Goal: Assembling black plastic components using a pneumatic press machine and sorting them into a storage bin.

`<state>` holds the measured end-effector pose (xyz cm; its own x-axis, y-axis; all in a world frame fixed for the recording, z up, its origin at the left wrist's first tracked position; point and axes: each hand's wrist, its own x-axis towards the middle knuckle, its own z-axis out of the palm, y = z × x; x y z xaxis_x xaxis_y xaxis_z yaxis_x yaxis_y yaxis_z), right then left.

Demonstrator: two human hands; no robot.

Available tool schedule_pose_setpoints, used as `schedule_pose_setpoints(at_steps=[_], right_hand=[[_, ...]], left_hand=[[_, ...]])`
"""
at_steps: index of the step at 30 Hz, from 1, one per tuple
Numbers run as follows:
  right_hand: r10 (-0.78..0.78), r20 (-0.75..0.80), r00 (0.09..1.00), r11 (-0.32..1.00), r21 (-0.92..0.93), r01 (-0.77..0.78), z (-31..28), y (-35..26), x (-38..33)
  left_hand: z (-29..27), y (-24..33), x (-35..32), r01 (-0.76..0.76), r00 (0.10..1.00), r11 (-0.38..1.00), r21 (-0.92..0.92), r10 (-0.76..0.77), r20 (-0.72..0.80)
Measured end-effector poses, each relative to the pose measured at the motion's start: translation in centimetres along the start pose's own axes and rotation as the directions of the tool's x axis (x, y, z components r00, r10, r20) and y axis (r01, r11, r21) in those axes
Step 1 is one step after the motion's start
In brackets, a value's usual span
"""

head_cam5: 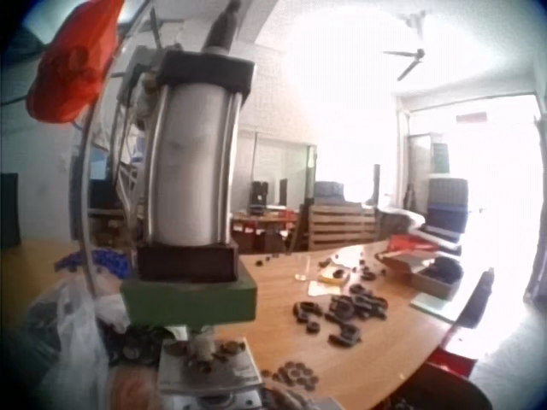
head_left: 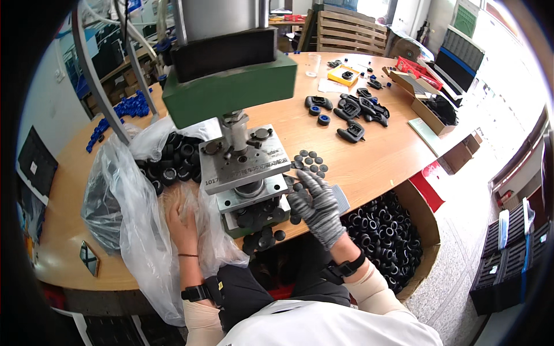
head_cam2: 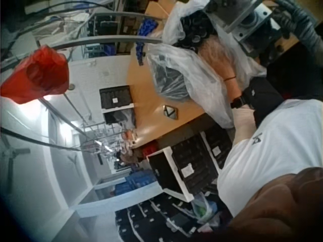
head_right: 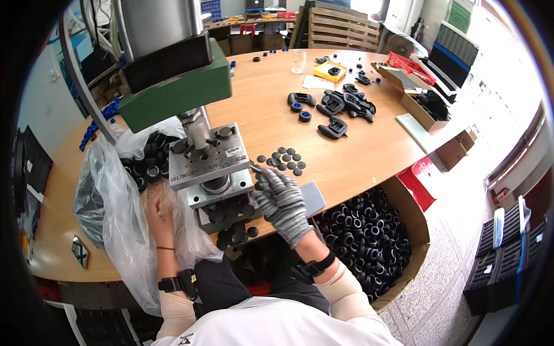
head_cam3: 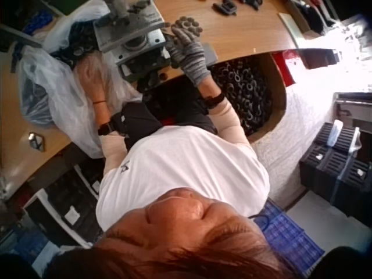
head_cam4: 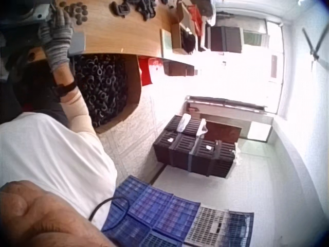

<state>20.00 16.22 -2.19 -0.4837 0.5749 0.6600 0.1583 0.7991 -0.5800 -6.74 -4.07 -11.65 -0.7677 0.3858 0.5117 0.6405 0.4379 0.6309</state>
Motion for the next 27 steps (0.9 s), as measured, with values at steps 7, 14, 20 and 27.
schedule_pose_setpoints(at_steps=[7,14,20,27], right_hand=[[-0.057,-0.088,0.994,0.972,0.222,0.075,5.7,-7.4,4.8],[-0.013,-0.009,1.000,1.000,0.012,0.013,7.0,-4.5,4.4],[-0.051,-0.230,0.972,0.978,0.188,0.095,1.8,-1.0,1.0],[0.517,-0.390,0.762,0.759,-0.201,-0.619,-10.3,16.0,-17.9]], left_hand=[[0.0,-3.0,-1.1,-0.096,0.967,0.893,0.440,-0.022,0.255],[1.5,-3.5,-0.6,-0.142,0.968,0.895,0.423,0.036,0.249],[1.3,-5.5,0.0,-0.215,0.954,0.919,0.330,0.126,0.272],[1.1,-6.7,0.4,-0.250,0.940,0.928,0.277,0.164,0.300]])
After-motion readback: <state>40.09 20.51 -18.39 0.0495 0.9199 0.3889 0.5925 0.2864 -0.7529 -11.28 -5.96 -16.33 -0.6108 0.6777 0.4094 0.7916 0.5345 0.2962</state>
